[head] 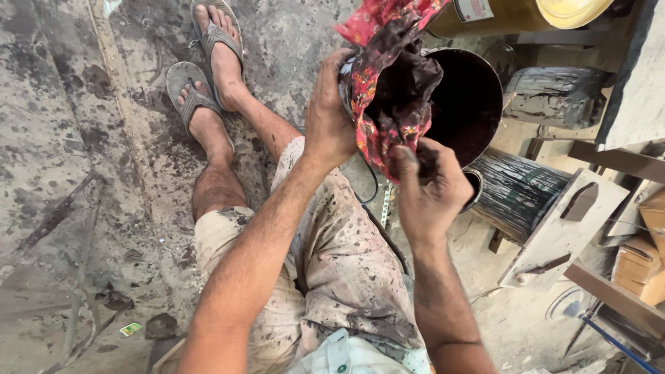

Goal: The person repeatedly picks up rectangular wooden panels from a stack, places each on a rotating stand, and sprays them with dark brown paint using a spray gun. After finishing a batch, the person refills the spray gun from a paint can using a cloth filter.

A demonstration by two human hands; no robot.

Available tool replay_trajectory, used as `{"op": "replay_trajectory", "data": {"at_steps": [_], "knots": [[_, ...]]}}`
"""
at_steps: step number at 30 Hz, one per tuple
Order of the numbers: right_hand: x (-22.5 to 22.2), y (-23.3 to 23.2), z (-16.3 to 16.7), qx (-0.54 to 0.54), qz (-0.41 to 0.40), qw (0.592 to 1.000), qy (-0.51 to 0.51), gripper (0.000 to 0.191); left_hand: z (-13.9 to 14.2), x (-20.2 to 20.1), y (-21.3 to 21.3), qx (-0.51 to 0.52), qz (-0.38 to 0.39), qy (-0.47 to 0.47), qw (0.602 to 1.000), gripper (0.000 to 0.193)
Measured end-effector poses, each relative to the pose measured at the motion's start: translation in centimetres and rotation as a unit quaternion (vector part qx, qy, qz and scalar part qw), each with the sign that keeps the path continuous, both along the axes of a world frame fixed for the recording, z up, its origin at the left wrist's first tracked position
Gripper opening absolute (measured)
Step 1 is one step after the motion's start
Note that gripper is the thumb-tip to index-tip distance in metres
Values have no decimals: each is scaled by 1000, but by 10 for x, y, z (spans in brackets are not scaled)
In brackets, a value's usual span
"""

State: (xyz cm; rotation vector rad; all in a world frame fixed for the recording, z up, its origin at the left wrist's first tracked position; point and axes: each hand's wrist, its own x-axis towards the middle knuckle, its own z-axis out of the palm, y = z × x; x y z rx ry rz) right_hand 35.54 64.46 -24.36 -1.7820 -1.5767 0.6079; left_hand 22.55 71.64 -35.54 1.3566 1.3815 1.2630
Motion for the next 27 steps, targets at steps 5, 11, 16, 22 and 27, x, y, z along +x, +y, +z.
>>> {"op": "replay_trajectory", "data": {"at_steps": [5,11,16,22,27], "knots": [[8,9,18,75,47,981,-173,45,0,-2,-1,11,-14,-12,1000,83],[0,21,24,52,94,977,-182,63,7,-7,-1,29,-28,-58,998,85],[-20,22,9,2,36,997,72,79,12,-8,1,-1,2,-64,998,81],[-24,23,-5,-19,14,998,54,83,8,-5,-5,-33,-11,-49,998,83],[-26,37,-17,-33,-30,994,104,83,17,-4,-7,11,-19,-60,998,84]]}}
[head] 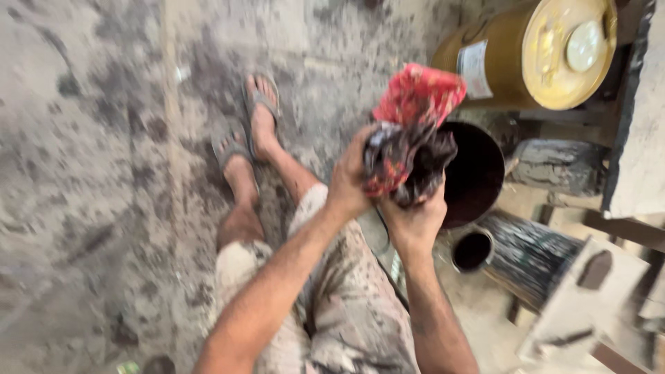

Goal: The person repeatedly picks up rectangular wooden panels from a stack, places each on a rotating stand, and sprays them with dark brown paint using a spray gun. After finishing a batch, the person refills the spray gun from a paint can using a cloth filter.

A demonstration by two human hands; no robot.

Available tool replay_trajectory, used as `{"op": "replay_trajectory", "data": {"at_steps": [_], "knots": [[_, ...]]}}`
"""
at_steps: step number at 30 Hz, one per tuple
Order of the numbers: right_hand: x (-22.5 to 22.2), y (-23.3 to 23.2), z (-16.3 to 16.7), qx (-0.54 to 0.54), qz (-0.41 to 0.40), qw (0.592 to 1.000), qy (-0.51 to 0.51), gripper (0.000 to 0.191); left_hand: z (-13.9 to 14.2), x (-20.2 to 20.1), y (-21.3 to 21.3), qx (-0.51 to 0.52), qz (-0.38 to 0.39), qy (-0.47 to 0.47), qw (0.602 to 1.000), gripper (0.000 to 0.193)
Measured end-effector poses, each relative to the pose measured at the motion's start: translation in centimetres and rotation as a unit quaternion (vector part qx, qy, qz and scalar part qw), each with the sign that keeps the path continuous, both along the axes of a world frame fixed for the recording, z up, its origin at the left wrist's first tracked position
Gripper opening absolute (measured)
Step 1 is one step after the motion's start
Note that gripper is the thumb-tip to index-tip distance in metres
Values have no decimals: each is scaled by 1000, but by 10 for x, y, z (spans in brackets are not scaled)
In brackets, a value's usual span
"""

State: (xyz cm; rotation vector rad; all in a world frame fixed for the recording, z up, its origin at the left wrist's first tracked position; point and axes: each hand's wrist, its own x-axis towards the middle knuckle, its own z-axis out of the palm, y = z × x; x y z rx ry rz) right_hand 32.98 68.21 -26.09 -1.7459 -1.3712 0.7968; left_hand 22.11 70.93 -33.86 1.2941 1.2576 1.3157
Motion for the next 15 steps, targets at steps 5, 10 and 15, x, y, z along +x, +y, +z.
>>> {"op": "replay_trajectory", "data": {"at_steps": [5,10,15], "knots": [[3,-1,-14,39,-39,998,-10,77,2,6,-6,-25,-34,8,999,84],[28,-17,-35,52,-30,998,-9,66,-16,19,-22,-50,-77,-29,995,81],[49,-29,-63,58,-34,997,49,54,-15,13,-20,-32,-163,-69,984,92]]}}
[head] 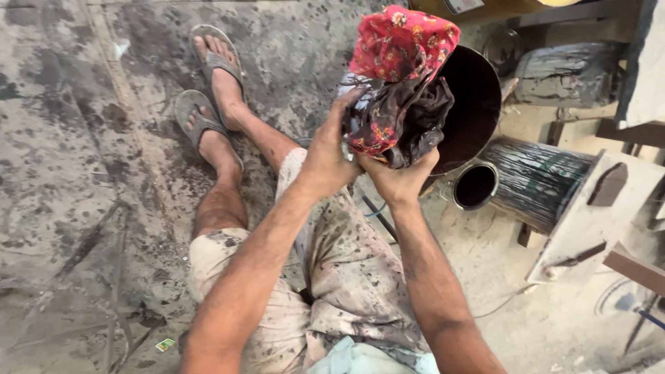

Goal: The person repeatedly picks up rectangular wooden panels from a stack, places each on a rotating stand, and sprays them with dark brown paint using a spray gun. After finishing a batch, the person refills the spray gun from a paint can using a cloth filter.

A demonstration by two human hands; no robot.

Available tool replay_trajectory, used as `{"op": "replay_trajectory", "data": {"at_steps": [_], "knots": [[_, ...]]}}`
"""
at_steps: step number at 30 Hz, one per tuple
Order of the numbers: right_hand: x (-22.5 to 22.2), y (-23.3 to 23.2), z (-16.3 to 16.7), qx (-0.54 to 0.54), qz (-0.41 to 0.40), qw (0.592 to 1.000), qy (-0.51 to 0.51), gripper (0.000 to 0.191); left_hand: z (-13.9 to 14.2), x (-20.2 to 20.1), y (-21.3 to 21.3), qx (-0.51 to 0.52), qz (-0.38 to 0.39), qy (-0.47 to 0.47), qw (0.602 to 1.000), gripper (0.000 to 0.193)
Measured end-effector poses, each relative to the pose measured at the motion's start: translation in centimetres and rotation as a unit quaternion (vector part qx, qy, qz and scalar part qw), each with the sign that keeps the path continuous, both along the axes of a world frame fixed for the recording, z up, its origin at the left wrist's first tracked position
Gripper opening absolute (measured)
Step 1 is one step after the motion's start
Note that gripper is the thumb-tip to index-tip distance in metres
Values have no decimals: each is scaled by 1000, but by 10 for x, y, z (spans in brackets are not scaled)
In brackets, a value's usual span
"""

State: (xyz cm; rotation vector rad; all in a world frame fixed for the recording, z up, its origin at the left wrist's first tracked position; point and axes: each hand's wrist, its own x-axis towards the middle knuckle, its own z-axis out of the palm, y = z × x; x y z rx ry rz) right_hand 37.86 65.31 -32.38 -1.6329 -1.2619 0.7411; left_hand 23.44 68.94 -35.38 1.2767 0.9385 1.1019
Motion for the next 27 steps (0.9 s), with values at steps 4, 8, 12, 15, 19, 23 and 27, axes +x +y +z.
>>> {"op": "replay_trajectory", "data": {"at_steps": [4,8,12,15,19,23,27], "knots": [[18,-24,-34,49,-23,998,17,74,30,-20,11,-12,-84,29,996,74],[39,-58,-76,58,-19,998,-13,93,85,-26,12,159,56,192,967,46],[48,-89,-100,-3,22,994,-106,88,134,28,27,362,-110,264,887,39],[42,-86,-98,-27,71,982,-171,84,146,50,53,343,-196,323,860,33],[42,-69,-59,18,-10,1000,11,102,128,5,77,281,-191,396,853,32],[41,-52,-34,36,-11,999,-3,99,111,-17,64,239,-135,299,914,32],[41,-49,-32,-12,-7,998,68,79,116,-3,44,282,-50,271,919,45]]}}
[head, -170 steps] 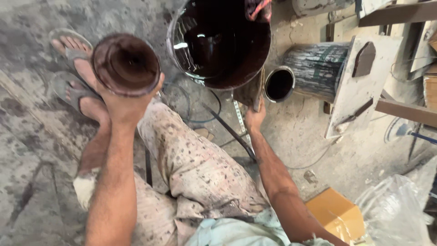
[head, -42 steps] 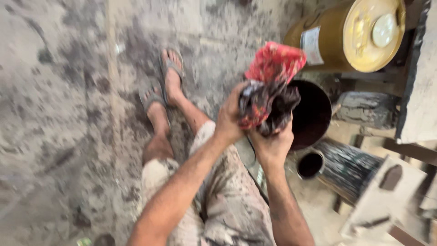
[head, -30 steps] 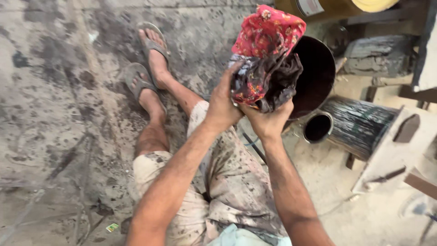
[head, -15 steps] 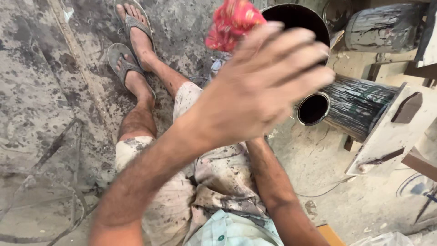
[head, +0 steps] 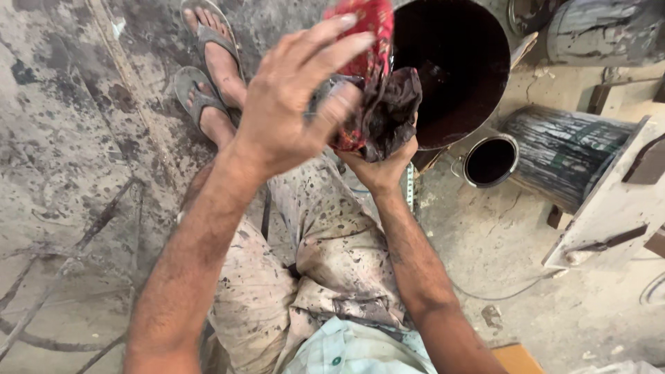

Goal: The person repeatedly picks up rectangular wooden panels from a stack, places each on a rotating stand, and sprays them with dark brown paint using a spray gun. After finishing a batch, the person refills the spray gun from a paint can using a cloth filter.

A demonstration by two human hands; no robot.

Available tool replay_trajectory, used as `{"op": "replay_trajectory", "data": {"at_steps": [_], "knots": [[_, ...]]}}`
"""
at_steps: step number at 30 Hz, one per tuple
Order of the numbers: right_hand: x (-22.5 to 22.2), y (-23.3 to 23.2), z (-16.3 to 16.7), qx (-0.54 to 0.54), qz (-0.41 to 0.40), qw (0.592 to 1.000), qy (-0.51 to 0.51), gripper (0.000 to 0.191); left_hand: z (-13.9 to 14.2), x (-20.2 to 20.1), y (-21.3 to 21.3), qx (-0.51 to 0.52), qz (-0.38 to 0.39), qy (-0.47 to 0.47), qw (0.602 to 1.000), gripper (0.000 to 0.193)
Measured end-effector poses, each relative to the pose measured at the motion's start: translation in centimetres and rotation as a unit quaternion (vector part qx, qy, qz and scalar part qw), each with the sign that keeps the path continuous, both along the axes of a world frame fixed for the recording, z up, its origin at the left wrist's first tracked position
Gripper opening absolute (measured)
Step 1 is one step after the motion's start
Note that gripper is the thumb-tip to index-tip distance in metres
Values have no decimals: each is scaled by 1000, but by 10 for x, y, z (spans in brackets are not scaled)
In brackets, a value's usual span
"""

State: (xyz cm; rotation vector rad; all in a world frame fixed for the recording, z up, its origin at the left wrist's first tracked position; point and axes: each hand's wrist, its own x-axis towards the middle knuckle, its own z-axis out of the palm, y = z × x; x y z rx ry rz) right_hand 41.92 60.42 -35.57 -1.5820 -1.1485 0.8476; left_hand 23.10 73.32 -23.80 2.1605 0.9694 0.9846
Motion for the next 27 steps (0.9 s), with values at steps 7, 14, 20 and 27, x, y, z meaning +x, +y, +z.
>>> {"op": "replay_trajectory", "data": {"at_steps": [7,14,20,27], "knots": [[-4,7,10,45,3,998,-34,81,1,28,-20,-35,40,77,996,31],[-5,9,24,38,-3,999,-9,81,-41,20,-15,-325,84,-303,892,10],[-6,12,26,30,9,999,25,80,-60,21,-33,-209,108,-182,955,9],[-5,9,20,0,-15,970,241,77,-64,9,-50,-209,-59,-53,975,130]]}}
